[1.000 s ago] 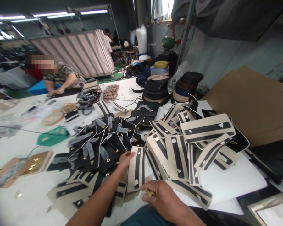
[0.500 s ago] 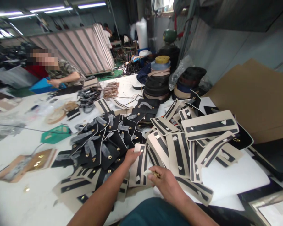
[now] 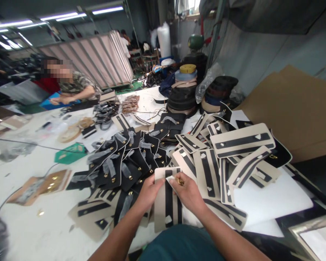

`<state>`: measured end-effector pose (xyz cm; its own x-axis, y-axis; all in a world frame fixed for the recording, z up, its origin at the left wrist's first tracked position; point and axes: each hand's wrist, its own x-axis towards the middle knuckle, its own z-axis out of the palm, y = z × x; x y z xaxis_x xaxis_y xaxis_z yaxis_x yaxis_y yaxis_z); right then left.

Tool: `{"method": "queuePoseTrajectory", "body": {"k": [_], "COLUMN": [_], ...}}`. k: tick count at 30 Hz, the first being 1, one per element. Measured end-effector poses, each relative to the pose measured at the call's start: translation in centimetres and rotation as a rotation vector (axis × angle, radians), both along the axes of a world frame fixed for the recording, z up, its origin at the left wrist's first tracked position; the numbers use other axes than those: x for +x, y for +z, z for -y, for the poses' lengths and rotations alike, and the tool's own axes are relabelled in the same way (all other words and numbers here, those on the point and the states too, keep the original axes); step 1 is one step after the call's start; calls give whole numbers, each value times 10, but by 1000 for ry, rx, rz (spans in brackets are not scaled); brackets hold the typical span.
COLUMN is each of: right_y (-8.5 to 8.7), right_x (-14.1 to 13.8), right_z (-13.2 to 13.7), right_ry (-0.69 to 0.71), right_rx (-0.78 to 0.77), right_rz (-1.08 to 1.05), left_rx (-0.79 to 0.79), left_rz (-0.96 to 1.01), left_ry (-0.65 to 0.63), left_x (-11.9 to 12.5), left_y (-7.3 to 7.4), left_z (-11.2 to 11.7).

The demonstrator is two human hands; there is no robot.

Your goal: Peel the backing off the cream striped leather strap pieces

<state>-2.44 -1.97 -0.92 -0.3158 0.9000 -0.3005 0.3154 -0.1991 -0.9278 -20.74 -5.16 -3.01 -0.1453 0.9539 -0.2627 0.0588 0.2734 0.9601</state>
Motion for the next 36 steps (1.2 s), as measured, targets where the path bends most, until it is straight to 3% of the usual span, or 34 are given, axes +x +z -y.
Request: {"method": "queuePoseTrajectory", "body": {"k": [8, 15, 22, 27, 31, 33, 36], "right_y": [2, 0, 8, -4, -8, -3, 9], "right_x": [3, 4, 5, 3, 16, 23, 28], "right_z": [3, 3, 8, 7, 4, 9, 24], "right_ry": [-59, -61, 18, -58, -66, -14, 216], "right_rx": [48, 9, 94, 290, 372, 441, 547], "right_rz": [53, 90, 70, 57, 83, 84, -1], "left_rx": [-15, -52, -5, 88, 124, 102, 47], "left_rz": [225, 171, 15, -24, -3, -50, -67], "left_ry": [53, 160, 233, 242, 217, 266, 395], "left_x": [20, 41, 42, 50, 64, 60, 42], "left_y": [17, 27, 22, 20, 8, 0, -5], "left_z": [6, 0, -4, -13, -32, -48, -76]}}
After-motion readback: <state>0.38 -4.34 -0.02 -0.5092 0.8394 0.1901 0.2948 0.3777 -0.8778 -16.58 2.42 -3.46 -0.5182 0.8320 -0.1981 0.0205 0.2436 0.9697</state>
